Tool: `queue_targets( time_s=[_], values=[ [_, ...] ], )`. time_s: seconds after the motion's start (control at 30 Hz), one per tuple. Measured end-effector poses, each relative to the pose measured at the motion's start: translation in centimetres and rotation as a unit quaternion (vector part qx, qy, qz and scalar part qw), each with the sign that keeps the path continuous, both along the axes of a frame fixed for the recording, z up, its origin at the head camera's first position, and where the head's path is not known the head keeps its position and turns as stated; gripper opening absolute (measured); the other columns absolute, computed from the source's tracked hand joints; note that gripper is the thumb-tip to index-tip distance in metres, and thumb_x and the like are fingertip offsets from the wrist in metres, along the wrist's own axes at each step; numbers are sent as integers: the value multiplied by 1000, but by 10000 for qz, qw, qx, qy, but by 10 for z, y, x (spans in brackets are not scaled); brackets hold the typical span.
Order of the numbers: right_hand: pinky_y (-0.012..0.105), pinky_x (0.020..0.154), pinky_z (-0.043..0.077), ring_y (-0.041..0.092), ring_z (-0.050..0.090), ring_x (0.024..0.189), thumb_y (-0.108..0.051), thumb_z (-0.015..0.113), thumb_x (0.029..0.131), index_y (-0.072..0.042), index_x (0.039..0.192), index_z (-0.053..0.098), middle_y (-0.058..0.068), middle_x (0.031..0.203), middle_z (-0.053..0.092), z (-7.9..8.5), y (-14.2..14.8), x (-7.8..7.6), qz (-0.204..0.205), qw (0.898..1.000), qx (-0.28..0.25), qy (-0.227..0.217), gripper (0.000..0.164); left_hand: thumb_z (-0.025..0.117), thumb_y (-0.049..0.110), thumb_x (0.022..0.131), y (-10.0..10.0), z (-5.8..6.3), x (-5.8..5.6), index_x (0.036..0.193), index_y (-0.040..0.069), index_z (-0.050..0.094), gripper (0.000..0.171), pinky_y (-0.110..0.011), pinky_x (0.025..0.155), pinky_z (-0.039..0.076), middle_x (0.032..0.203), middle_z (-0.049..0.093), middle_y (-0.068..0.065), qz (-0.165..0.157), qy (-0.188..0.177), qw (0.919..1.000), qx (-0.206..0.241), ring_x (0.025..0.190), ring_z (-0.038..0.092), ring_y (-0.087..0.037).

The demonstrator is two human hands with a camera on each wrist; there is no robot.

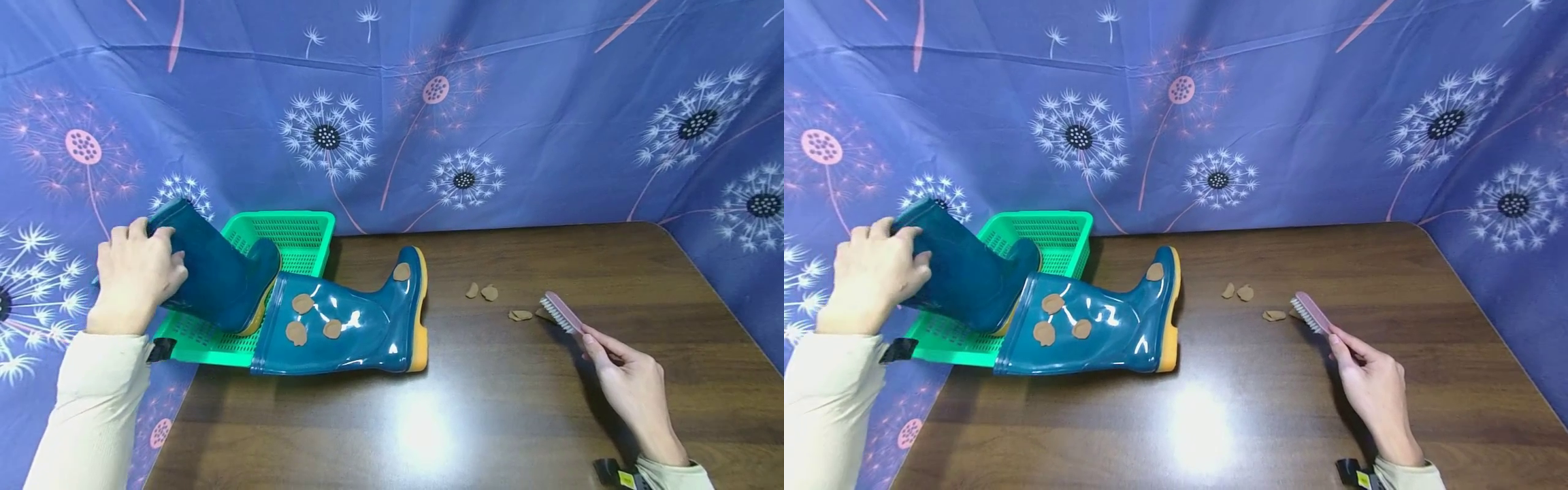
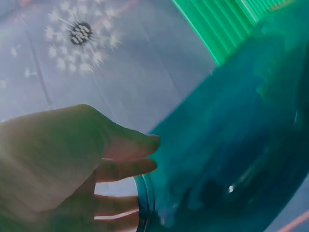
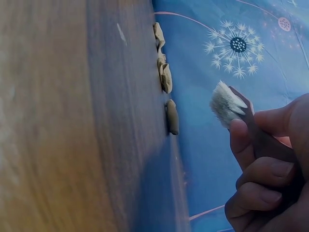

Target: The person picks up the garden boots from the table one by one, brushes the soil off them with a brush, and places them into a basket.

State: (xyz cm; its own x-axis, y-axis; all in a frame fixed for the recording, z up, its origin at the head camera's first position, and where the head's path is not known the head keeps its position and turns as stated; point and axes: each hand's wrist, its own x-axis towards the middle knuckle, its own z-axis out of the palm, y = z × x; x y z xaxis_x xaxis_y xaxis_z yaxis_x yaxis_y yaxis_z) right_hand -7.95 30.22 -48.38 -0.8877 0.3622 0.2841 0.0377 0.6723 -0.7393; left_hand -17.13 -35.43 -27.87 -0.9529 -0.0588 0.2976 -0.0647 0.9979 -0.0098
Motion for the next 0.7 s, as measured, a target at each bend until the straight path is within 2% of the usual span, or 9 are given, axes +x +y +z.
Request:
queue_targets(
  time_s=[0.1, 0.17, 0.23, 0.3, 0.37, 0.43, 0.5, 0.57, 0.7],
  values=[
    [10, 67, 38, -35, 48, 77, -26, 76, 100, -12, 121, 82, -52, 74, 55, -1, 1, 0, -52, 10000, 5, -20, 26, 58, 12, 99, 18, -20, 10, 131, -10, 59, 39, -80, 107, 27, 151, 38, -45, -127, 623, 9978, 212, 134, 34, -67],
    [11, 67, 39, -35, 47, 78, -27, 76, 100, -13, 121, 82, -51, 74, 56, -1, 1, 0, -60, 10000, -1, -56, 26, 58, 13, 101, 31, -35, 18, 132, -8, 62, 38, -79, 106, 30, 152, 43, -42, -338, 807, 9951, 460, 134, 39, -65],
    [13, 69, 39, -36, 46, 79, -28, 76, 100, -13, 121, 82, -50, 74, 57, -2, 1, 0, -89, 9999, 4, -108, 27, 53, 20, 108, 45, -49, 27, 140, -4, 61, 41, -78, 102, 37, 150, 51, -38, -543, 403, 9938, 879, 131, 47, -63],
    [15, 69, 40, -36, 45, 79, -29, 77, 99, -14, 121, 82, -50, 73, 57, -2, 0, 0, -96, 9998, -5, -158, 27, 45, 32, 113, 56, -61, 33, 152, 1, 53, 50, -75, 96, 43, 146, 58, -34, -721, -525, 9850, 1475, 127, 56, -60],
    [16, 69, 40, -36, 45, 80, -28, 77, 99, -14, 121, 83, -49, 74, 57, -3, 0, 0, -105, 9998, 28, -184, 27, 37, 43, 115, 64, -72, 35, 163, 6, 39, 61, -73, 97, 45, 146, 60, -32, -735, -1490, 9648, 2039, 129, 58, -56],
    [16, 68, 40, -37, 44, 80, -27, 77, 99, -14, 121, 83, -50, 74, 57, -3, 0, 0, -95, 9998, 54, -178, 26, 34, 47, 115, 69, -81, 35, 169, 9, 27, 66, -72, 101, 46, 148, 59, -31, -725, -2068, 9456, 2403, 134, 57, -55],
    [15, 68, 40, -38, 44, 81, -26, 77, 99, -14, 121, 83, -51, 75, 56, -3, 0, 0, -71, 9998, 83, -164, 25, 36, 46, 115, 71, -90, 34, 170, 10, 21, 67, -72, 104, 45, 149, 59, -31, -718, -2223, 9378, 2568, 136, 56, -55],
    [15, 68, 41, -38, 44, 82, -25, 77, 99, -14, 120, 83, -52, 76, 55, -3, 0, -1, -46, 9998, 107, -141, 25, 38, 42, 115, 72, -96, 33, 171, 11, 19, 67, -72, 104, 45, 149, 58, -32, -713, -2160, 9390, 2581, 138, 53, -57],
    [15, 68, 41, -38, 44, 82, -23, 78, 98, -14, 120, 83, -54, 79, 52, -1, 0, -2, -5, 9999, 145, -86, 24, 41, 36, 115, 72, -104, 33, 171, 15, 20, 63, -71, 102, 46, 142, 65, -31, -762, -1967, 9384, 2736, 132, 60, -54]
  ],
)
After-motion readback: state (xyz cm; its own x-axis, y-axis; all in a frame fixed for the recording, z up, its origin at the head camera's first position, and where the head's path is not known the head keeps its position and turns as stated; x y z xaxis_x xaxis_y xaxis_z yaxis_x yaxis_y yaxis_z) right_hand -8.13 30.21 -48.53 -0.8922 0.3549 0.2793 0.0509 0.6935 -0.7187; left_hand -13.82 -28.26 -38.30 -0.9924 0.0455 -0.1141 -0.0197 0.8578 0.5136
